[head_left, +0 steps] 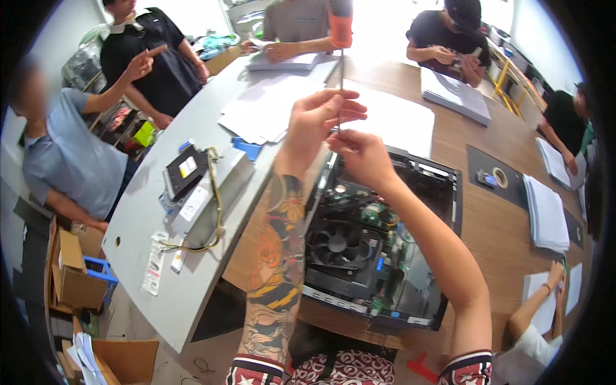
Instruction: The person uses a screwdriver to work on the internal components of an open desktop computer case, handling various cables and screws inside the chassis while others stand around the table.
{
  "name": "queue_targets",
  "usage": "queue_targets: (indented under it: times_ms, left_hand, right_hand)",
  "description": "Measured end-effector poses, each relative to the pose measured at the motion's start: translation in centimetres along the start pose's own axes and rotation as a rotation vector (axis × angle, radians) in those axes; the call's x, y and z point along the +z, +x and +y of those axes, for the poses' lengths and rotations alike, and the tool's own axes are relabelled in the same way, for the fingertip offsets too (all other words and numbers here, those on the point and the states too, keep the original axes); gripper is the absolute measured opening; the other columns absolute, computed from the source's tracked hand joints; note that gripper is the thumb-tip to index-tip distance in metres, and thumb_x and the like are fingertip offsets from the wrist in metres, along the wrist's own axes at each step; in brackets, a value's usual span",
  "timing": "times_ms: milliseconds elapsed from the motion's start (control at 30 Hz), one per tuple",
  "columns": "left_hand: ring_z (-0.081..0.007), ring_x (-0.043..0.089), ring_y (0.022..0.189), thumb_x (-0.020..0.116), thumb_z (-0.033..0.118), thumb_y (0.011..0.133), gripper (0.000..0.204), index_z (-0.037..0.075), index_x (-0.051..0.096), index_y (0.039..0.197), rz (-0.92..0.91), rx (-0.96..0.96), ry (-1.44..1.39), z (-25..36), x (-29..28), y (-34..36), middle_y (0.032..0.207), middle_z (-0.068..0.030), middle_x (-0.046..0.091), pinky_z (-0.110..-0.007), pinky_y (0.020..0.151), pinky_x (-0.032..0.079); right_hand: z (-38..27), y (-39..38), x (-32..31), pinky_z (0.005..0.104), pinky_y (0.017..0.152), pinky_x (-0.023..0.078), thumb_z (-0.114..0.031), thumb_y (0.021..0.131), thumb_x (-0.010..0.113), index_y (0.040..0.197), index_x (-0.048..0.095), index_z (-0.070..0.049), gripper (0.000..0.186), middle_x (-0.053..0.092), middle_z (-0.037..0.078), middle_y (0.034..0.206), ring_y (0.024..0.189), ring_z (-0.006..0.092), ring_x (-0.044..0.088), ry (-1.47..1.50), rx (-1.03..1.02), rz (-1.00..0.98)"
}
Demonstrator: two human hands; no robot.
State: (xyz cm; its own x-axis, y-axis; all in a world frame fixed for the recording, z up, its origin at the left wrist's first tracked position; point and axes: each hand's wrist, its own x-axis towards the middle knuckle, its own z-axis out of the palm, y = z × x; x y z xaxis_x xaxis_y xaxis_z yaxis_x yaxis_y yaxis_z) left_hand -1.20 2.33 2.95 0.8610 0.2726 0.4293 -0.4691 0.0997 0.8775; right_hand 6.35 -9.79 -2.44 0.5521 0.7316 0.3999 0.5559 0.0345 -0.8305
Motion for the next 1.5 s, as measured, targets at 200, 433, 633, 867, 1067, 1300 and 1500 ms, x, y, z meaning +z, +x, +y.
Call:
queue_targets:
  times_ms: [200,433,633,867,1067,1300,1500]
  left_hand:
    - [-0.0247,0.071,0.087,0.065,0.009,0.091,0.016,-0.004,0.066,0.100,0.140,0.052,0.007,-0.3,0.5,0.5,0.093,-0.0167,0.071,-0.035,0.081,0.058]
    - [-0.0216,0.071,0.082,0.075,0.010,0.084,0.019,0.001,0.060,0.089,0.156,0.103,-0.026,-0.5,0.1,0.1,0.087,-0.0112,0.069,-0.032,0.074,0.059]
    - [-0.0236,0.070,0.084,0.067,0.018,0.092,0.024,-0.002,0.063,0.104,0.048,0.080,-0.093,0.3,0.7,-0.1,0.092,-0.0154,0.068,-0.033,0.078,0.057]
    - [-0.0186,0.068,0.080,0.057,0.014,0.098,0.022,-0.002,0.065,0.110,0.102,0.052,0.005,-0.8,0.3,0.1,0.094,-0.0117,0.068,-0.030,0.076,0.056]
    - [-0.0173,0.067,0.077,0.069,0.009,0.089,0.021,-0.001,0.065,0.107,0.149,0.097,0.016,-0.9,0.3,0.7,0.084,-0.0090,0.067,-0.029,0.072,0.056]
    - [-0.0168,0.064,0.082,0.071,0.009,0.088,0.020,-0.001,0.063,0.104,0.159,0.135,0.057,-0.7,0.8,0.5,0.088,-0.0067,0.064,-0.030,0.076,0.053]
    - [-0.0223,0.066,0.086,0.054,0.019,0.099,0.026,-0.004,0.064,0.104,0.011,0.001,-0.047,-0.1,0.6,0.1,0.093,-0.0119,0.066,-0.035,0.084,0.052]
  right_hand:
    - [-1.3,0.0,-1.7,0.0276,0.081,0.048,0.000,0.090,0.052,0.122,0.062,0.000,0.033,0.072,0.009,0.096,0.088,0.0119,0.064,0.045,0.026,-0.178]
    - [-1.3,-0.1,-0.4,0.0316,0.071,0.053,-0.020,0.089,0.069,0.104,0.068,0.001,0.025,0.071,0.011,0.079,0.071,0.0172,0.067,-0.029,-0.048,-0.003]
    - [-0.7,-0.3,-1.3,0.0306,0.068,0.052,-0.015,0.088,0.069,0.095,0.070,0.003,0.020,0.071,0.013,0.080,0.070,0.0170,0.067,-0.080,-0.048,0.044]
    - [0.0,0.1,-0.9,0.0350,0.075,0.053,-0.013,0.095,0.059,0.097,0.068,0.004,0.019,0.071,0.017,0.088,0.080,0.0227,0.069,-0.034,-0.090,-0.012]
    - [-0.9,0.0,-1.6,0.0343,0.075,0.053,-0.019,0.091,0.066,0.099,0.068,0.003,0.023,0.071,0.016,0.085,0.079,0.0241,0.070,-0.071,-0.080,-0.016]
    - [-0.2,0.1,-1.5,0.0346,0.067,0.052,-0.021,0.087,0.071,0.087,0.071,0.003,0.024,0.070,0.017,0.079,0.070,0.0245,0.069,-0.073,-0.051,0.026]
    - [-0.6,0.0,-1.2,0.0357,0.067,0.051,-0.015,0.088,0.067,0.092,0.069,0.003,0.018,0.069,0.018,0.078,0.071,0.0262,0.069,-0.063,-0.042,0.006]
